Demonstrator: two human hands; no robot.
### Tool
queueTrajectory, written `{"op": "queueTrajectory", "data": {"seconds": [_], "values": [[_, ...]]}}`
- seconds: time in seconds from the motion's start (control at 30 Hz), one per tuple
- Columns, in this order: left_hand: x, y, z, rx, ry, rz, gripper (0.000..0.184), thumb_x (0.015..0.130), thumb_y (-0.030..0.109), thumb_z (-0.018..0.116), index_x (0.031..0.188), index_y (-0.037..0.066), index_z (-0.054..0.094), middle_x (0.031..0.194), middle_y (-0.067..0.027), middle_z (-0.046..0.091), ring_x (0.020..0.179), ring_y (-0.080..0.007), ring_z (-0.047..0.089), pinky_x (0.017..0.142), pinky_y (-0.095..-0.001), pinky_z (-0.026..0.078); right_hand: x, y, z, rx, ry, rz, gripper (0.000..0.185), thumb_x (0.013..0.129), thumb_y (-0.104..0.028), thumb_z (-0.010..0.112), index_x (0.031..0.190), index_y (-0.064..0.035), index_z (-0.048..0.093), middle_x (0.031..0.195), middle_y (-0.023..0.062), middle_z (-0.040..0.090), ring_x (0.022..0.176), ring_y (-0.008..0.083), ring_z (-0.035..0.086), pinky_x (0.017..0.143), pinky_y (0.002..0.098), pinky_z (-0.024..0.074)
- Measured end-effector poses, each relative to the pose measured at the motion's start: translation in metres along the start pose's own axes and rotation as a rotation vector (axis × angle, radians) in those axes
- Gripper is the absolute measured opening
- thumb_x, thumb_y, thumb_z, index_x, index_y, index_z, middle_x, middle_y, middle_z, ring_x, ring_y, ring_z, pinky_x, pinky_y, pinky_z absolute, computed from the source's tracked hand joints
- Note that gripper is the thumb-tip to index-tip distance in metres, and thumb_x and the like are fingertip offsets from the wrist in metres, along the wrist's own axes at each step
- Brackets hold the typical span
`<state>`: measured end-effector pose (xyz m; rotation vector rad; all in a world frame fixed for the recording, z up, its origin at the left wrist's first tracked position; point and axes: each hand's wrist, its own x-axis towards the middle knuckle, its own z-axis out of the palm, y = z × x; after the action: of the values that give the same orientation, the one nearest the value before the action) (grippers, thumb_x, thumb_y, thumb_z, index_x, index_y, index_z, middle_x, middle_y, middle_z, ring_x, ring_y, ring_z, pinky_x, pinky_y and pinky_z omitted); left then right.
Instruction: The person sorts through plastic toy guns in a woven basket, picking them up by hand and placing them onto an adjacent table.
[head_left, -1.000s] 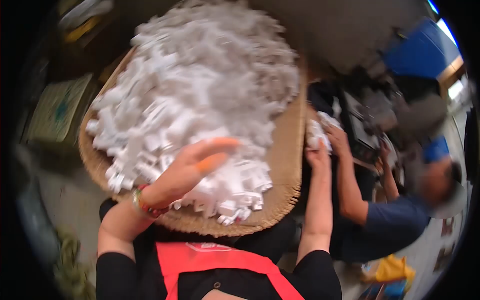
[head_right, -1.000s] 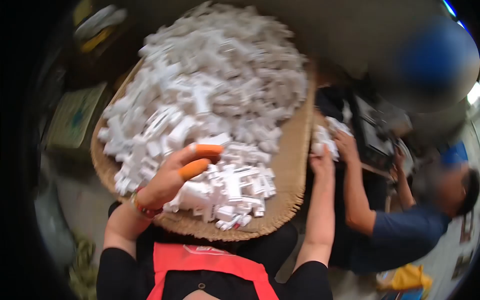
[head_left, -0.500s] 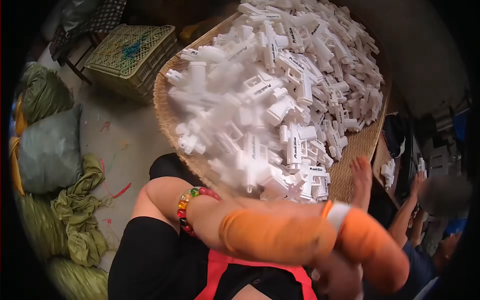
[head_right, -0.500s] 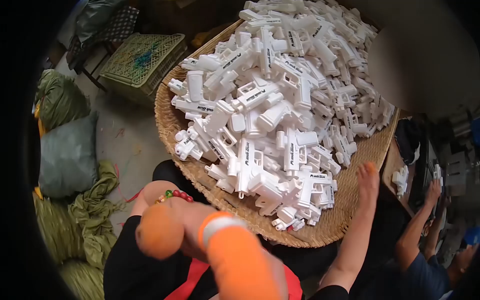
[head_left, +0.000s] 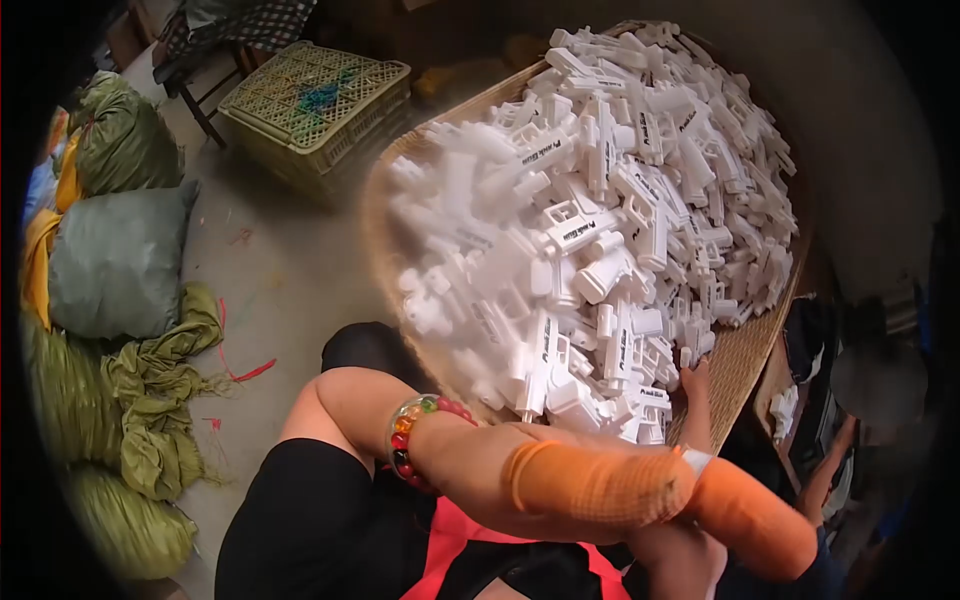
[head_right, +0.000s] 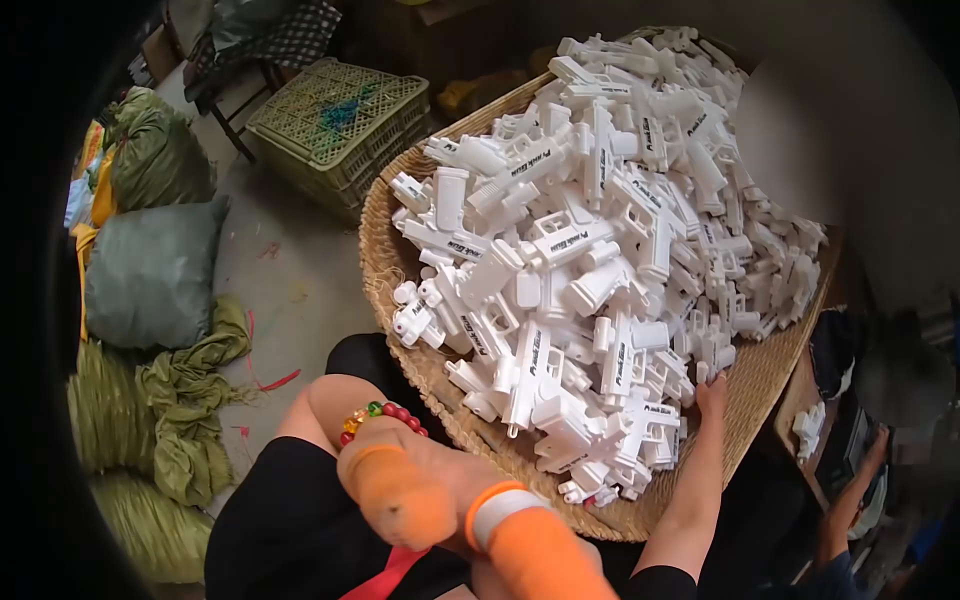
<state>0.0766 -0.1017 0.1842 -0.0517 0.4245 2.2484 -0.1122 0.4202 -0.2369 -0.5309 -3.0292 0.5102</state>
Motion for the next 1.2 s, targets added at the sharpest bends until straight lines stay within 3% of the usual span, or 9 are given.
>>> {"op": "queueTrajectory", "data": {"seconds": [0.13,0.3,0.53,0.73,0.9,1.0,1.07,1.1,1.2], "values": [[0.008,-0.001,-0.010,0.020,-0.068,0.070,0.053,0.092,0.034,0.028,0.107,-0.011,0.052,0.074,-0.0152,0.061,0.063,-0.0178,0.051,0.073,-0.0265,0.041,-0.004,-0.008,0.000,-0.037,0.006,0.100,0.064,0.073,-0.027,0.066,0.126,0.0008,0.044,0.114,0.0256,0.056,0.107,0.0364,0.055,0.089,0.0403,0.0432],[0.021,-0.011,-0.037,-0.002,-0.173,0.111,0.053,0.096,0.040,0.029,0.122,-0.003,0.045,0.082,-0.0097,0.060,0.076,-0.0162,0.052,0.080,-0.0269,0.039,-0.011,-0.016,-0.049,0.541,0.038,0.024,0.019,0.087,-0.020,0.059,0.098,-0.0047,0.055,0.075,0.0013,0.055,0.065,0.0137,0.055,0.055,0.0281,0.0443],[0.100,-0.025,-0.087,0.155,-0.340,0.339,0.054,0.096,0.041,0.033,0.127,0.000,0.046,0.069,-0.0049,0.057,0.077,-0.0216,0.054,0.079,-0.0330,0.042,-0.077,-0.023,-0.134,1.641,0.065,0.252,0.016,0.088,-0.019,0.060,0.100,-0.0100,0.055,0.074,0.0015,0.055,0.062,0.0143,0.058,0.047,0.0248,0.0465],[0.100,-0.037,-0.078,0.219,-0.296,0.308,0.050,0.097,0.042,0.030,0.121,0.005,0.054,0.064,-0.0015,0.053,0.069,-0.0171,0.051,0.071,-0.0325,0.040,-0.120,-0.019,-0.179,1.089,0.598,0.202,0.015,0.086,-0.013,0.062,0.096,-0.0050,0.055,0.080,0.0031,0.057,0.061,0.0093,0.057,0.048,0.0208,0.0481],[0.111,-0.034,-0.102,0.100,-0.866,0.242,0.057,0.098,0.044,0.019,0.104,0.004,0.059,0.052,-0.0046,0.048,0.061,-0.0206,0.049,0.083,-0.0339,0.038,-0.125,-0.003,-0.180,0.929,0.733,0.219,0.017,0.084,-0.008,0.060,0.101,-0.0069,0.055,0.083,0.0059,0.059,0.059,0.0148,0.059,0.048,0.0228,0.0482],[0.070,-0.041,-0.087,-0.192,-0.747,0.095,0.066,0.097,0.048,0.017,0.081,0.002,0.061,0.049,0.0014,0.044,0.060,-0.0171,0.048,0.097,-0.0459,0.028,-0.129,0.015,-0.167,1.094,0.631,0.196,0.028,0.081,-0.004,0.061,0.107,-0.0091,0.053,0.088,0.0067,0.058,0.069,0.0161,0.061,0.054,0.0245,0.0509],[0.063,-0.023,-0.072,-0.016,-1.117,0.172,0.053,0.095,0.043,0.033,0.073,0.003,0.060,0.054,-0.0008,0.050,0.060,-0.0149,0.050,0.089,-0.0345,0.037,-0.161,-0.048,-0.179,1.200,0.749,0.141,0.018,0.084,-0.004,0.060,0.098,0.0043,0.051,0.079,0.0119,0.055,0.067,0.0209,0.054,0.054,0.0323,0.0527],[0.070,-0.020,-0.063,-0.025,-1.377,0.247,0.064,0.094,0.048,0.038,0.075,-0.007,0.065,0.050,-0.0077,0.045,0.040,-0.0167,0.036,0.094,-0.0522,0.035,-0.166,-0.051,-0.180,1.254,0.724,0.232,0.025,0.078,0.006,0.058,0.103,0.0055,0.054,0.086,0.0128,0.059,0.070,0.0205,0.055,0.057,0.0308,0.0486],[0.053,-0.003,-0.056,0.064,-1.437,0.303,0.072,0.090,0.060,0.033,0.073,-0.004,0.064,0.048,-0.0028,0.036,0.040,-0.0174,0.033,0.092,-0.0572,0.033,-0.191,-0.040,-0.177,1.133,0.331,0.159,0.023,0.083,-0.006,0.054,0.105,0.0012,0.054,0.093,0.0099,0.057,0.077,0.0199,0.055,0.065,0.0309,0.0478]]}}
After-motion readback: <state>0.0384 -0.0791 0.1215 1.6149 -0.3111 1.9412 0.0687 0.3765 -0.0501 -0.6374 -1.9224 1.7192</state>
